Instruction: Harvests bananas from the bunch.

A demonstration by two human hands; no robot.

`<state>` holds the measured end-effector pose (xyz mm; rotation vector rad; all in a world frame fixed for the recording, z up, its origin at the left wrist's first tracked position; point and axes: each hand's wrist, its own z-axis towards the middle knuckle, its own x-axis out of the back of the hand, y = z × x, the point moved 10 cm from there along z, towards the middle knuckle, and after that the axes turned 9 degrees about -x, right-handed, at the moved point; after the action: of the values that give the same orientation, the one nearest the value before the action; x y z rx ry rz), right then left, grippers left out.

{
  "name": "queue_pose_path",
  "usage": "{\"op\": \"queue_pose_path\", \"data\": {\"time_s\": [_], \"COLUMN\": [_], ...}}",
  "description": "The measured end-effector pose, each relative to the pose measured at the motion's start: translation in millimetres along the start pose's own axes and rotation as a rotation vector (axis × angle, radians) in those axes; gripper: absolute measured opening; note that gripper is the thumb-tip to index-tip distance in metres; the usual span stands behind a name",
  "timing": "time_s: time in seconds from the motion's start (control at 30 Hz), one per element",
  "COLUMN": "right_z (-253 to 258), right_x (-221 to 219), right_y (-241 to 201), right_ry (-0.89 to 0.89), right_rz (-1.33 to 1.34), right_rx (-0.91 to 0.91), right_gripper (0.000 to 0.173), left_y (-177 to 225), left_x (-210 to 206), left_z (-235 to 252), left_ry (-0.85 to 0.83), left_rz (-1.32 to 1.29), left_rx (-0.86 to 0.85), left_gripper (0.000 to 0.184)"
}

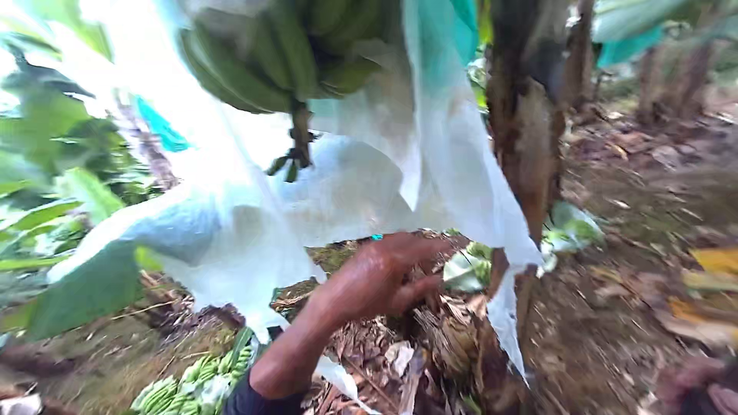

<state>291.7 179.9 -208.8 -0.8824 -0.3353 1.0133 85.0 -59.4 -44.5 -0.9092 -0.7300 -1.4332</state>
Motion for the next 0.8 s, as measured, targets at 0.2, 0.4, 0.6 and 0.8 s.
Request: {"op": "queue_pose_path", "data": {"time_s": [0.2,0.4,0.6,0.8], "right_z": [90.0,193.9,262.3,284.1], "right_x": [-128.0,-230.7,-297.6,-327.3], "right_y": [-14.9,15.1,17.2,19.7], "right_ry": [-0.195,-0.280,-0.275,-0.315], "right_rz": [-0.324,-0.366,-0.238,-0.115], "right_rx": [0.092,0.160,0.203,0.300], "right_gripper": [0.057,0.055,0.058,0.057], "left_y": [-29.0,-75.7,-77.7,-86.6], "left_x": [162.2,196.8,205.6,219.8], "left_z": [39.3,82.8,104.5,86.3], "left_ry": [0.065,-0.311,-0.400,-0.456], "left_rz": [0.967,1.368,1.411,1.427], "left_rx": [-0.011,0.026,-0.006,-0.103], "left_gripper": [0.031,0.050,0.026,0.016]}}
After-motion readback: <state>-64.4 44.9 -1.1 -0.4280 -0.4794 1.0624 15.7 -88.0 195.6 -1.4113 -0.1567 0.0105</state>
